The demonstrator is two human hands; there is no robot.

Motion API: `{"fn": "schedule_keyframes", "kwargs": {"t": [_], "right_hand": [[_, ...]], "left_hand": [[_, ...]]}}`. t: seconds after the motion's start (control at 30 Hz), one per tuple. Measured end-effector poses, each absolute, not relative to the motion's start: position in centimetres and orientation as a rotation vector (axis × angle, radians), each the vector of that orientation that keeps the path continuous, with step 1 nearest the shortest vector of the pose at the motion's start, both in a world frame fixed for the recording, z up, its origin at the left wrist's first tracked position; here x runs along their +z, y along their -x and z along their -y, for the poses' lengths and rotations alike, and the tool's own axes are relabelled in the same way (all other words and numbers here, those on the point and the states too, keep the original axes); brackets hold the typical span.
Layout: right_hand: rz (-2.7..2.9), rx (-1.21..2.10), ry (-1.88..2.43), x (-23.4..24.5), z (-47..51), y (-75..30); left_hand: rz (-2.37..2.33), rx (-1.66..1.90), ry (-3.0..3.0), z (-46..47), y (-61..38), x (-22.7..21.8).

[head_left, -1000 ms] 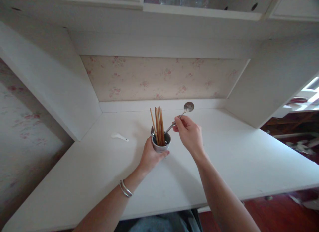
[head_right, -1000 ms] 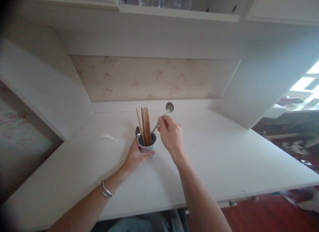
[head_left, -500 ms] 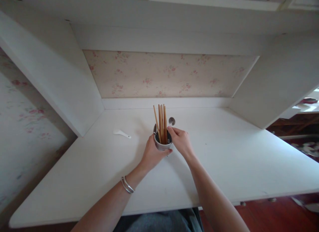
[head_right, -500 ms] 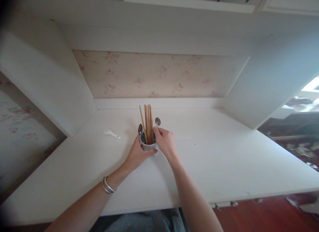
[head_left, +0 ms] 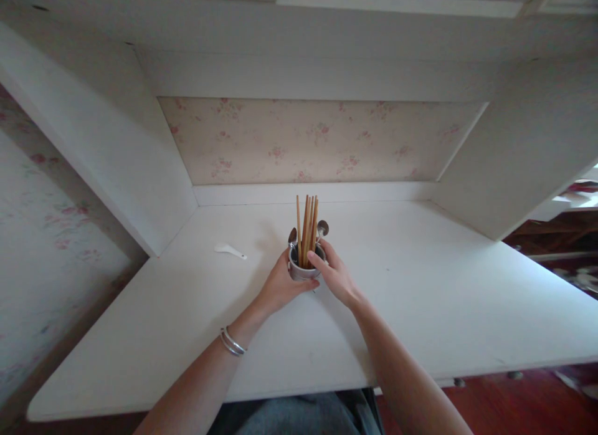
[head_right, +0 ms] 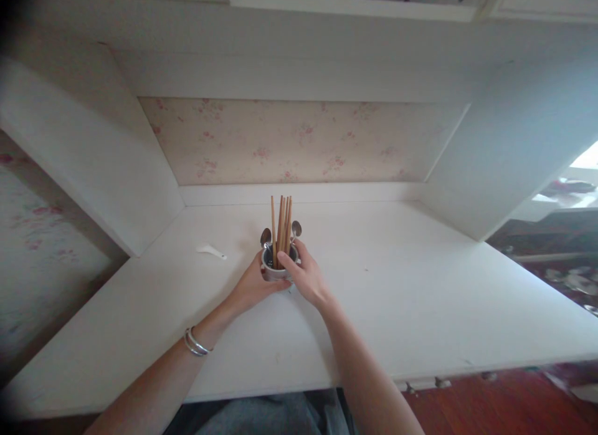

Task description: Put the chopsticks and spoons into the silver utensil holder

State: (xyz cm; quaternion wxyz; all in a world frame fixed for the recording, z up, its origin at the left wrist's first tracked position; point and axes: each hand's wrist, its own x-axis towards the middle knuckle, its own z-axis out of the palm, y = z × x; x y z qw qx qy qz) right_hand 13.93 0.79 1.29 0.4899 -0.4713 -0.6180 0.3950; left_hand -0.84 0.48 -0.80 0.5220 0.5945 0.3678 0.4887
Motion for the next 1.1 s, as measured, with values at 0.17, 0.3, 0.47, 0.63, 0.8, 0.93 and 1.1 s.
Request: {"fn": "schedule_keyframes", "kwargs": {"t": [0.17,0.3,0.47,0.63,0.8,0.93,1.1], "right_hand": [[1.542,1.095,1.114,1.3,-0.5,-13.9],[1.532,1.103,1.131,1.1,-0.7,-14.0],[1.528,1.099,1.163,1.0,-0.8,-14.1],[1.536,1.117,1.165,1.3,-0.7,-14.0],[1.546,1.092,1.179,1.3,-0.6,-13.9],[1.559,1.077,1.198,1.4,-0.5,-13.9],[1.564,1.079,1.191,1.4,-0.6,-14.0]], "left_hand": [[-0.999,0.924,-1.510,-1.3,6.0,0.4],[-1.551,0.813,-1.537,-3.4,10.8,0.2],[-2.232,0.484,-1.846,-6.4,13.6,-1.3],[-2.401,0.192,-1.933,-6.9,13.9,-2.2],[-2.433,0.214,-2.004,-6.1,14.4,-1.9],[-2.452,0.239,-1.940,-6.1,14.9,-1.6],[-2.262,0.737,-1.609,-6.6,15.2,-1.5]]}}
